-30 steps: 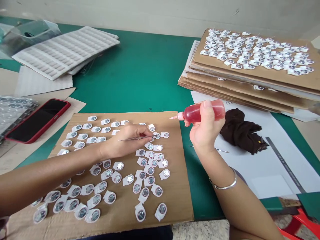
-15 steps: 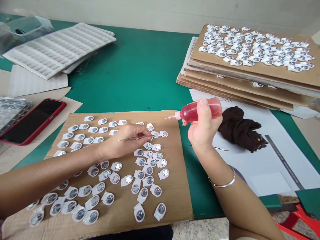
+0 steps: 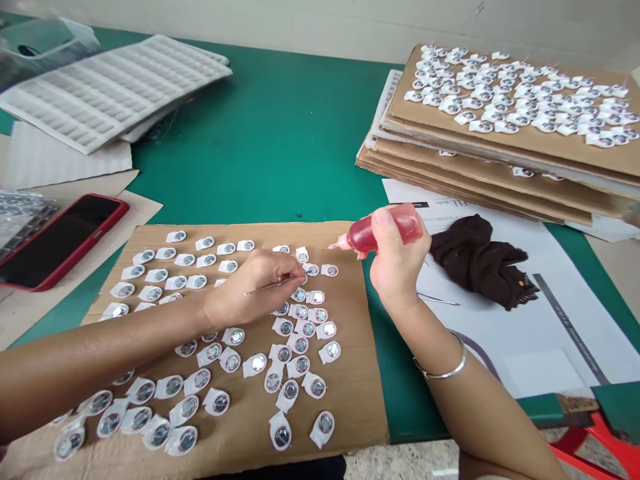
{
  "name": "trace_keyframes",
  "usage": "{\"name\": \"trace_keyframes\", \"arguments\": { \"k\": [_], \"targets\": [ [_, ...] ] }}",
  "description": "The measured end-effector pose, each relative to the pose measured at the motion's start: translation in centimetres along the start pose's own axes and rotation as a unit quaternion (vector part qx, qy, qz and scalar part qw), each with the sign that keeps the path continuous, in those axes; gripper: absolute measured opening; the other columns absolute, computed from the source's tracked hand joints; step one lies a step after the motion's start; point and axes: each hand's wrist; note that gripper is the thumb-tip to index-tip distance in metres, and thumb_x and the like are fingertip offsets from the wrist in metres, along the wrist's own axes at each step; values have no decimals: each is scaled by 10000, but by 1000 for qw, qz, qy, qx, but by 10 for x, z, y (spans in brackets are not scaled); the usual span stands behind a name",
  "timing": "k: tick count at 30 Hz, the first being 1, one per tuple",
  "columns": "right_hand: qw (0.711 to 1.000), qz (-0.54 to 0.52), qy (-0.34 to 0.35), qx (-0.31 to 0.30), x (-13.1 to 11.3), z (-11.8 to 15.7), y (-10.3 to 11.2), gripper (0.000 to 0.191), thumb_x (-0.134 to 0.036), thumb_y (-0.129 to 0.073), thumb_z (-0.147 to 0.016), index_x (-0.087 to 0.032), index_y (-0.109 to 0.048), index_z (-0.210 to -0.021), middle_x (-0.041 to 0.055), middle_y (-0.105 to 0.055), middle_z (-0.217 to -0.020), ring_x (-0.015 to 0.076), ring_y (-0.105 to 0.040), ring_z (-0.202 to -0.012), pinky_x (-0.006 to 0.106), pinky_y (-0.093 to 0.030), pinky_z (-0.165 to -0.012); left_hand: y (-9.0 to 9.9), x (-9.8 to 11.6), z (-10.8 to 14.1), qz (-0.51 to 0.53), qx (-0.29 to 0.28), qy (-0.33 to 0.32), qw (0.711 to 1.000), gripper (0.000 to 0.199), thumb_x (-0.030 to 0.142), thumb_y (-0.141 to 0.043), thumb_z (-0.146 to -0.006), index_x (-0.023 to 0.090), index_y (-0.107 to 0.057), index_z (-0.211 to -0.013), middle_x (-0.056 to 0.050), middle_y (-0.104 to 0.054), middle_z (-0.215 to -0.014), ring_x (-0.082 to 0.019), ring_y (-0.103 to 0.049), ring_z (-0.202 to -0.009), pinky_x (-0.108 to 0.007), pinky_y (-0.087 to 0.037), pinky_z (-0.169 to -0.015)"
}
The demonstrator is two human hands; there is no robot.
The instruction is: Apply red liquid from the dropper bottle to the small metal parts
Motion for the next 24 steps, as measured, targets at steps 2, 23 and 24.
{"name": "trace_keyframes", "arguments": {
  "k": [2, 23, 24],
  "targets": [
    [999, 17, -28, -15, 5, 4, -1, 171, -373, -601, -782, -231, -550, -701, -36, -573, -475, 160, -581, -419, 256, -377, -312, -2, 1, 1, -26, -5, -24, 999, 196, 37, -430, -760, 145, -541, -640, -22, -555, -594, -109, -480, -554, -273, -374, -534],
    [947, 295, 34, -126, 16, 24, -10, 223, -360, -697, -684, -202, -551, -740, 8, -624, -704, 152, -593, -632, 326, -508, -606, -27, -2, 19, -299, 35, -219, 928, 155, -5, -445, -740, 88, -569, -734, -110, -588, -697, -215, -550, -673, -363, -501, -616],
    [946, 297, 39, -126, 16, 24, -10, 221, -354, -701, -680, -202, -552, -737, 9, -624, -699, 152, -593, -630, 326, -506, -604, -27, -2, 19, -300, 34, -219, 928, 159, -7, -442, -740, 87, -570, -738, -110, -587, -696, -215, -550, -673, -365, -501, -616]
  ]
}}
Point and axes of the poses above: each hand's wrist, its own z-axis away from the middle knuckle, its own y-axis out of the back of the hand, x = y × z
